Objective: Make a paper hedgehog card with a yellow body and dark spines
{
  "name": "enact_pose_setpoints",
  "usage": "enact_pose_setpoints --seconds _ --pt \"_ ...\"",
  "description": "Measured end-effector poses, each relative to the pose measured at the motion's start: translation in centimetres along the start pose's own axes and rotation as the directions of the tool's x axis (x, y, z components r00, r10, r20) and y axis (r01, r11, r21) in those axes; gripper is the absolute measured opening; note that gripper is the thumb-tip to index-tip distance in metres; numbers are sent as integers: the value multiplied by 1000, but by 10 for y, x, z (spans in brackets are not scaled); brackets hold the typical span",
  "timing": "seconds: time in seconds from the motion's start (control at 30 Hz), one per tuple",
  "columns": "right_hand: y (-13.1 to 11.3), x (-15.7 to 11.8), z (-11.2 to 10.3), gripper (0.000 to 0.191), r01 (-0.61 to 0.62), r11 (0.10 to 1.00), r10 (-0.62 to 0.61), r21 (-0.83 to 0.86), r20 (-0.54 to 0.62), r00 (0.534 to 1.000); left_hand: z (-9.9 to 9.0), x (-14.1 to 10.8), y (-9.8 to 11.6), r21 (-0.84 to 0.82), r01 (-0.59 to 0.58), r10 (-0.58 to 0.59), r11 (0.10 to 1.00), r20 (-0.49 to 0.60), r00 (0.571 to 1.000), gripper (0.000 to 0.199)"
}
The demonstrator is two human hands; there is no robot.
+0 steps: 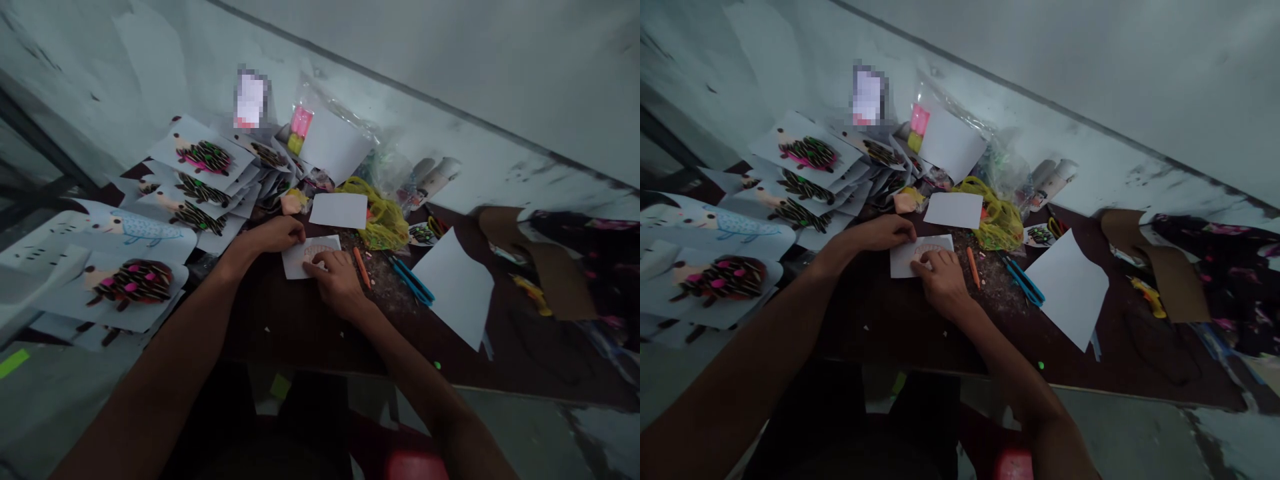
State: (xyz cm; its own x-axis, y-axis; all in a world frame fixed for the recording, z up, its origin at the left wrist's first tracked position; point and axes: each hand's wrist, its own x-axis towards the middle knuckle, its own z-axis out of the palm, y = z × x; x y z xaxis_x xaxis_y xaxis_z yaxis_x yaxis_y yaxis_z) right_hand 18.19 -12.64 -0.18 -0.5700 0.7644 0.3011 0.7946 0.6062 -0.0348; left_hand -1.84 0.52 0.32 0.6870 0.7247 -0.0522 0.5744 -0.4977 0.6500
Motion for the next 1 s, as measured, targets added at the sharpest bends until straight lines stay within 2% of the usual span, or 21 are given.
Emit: enact_pose_setpoints --seconds 0.17,0.6,0.77,1.0 --pt "2 0 1 30 -50 998 49 -23 -25 998 -2 -1 3 -11 24 -23 1000 26 999 26" --pt "-2 0 0 30 7 999 -5 -40 38 999 1 2 -2 -6 5 -5 1000 5 1000 25" --pt "-1 -1 2 26 -3 1000 3 -25 9 1000 1 1 -1 -36 18 -17 999 19 1000 25" --pt "-1 -2 4 26 -87 996 87 4 -71 994 2 2 -1 -42 15 -14 999 16 1000 22"
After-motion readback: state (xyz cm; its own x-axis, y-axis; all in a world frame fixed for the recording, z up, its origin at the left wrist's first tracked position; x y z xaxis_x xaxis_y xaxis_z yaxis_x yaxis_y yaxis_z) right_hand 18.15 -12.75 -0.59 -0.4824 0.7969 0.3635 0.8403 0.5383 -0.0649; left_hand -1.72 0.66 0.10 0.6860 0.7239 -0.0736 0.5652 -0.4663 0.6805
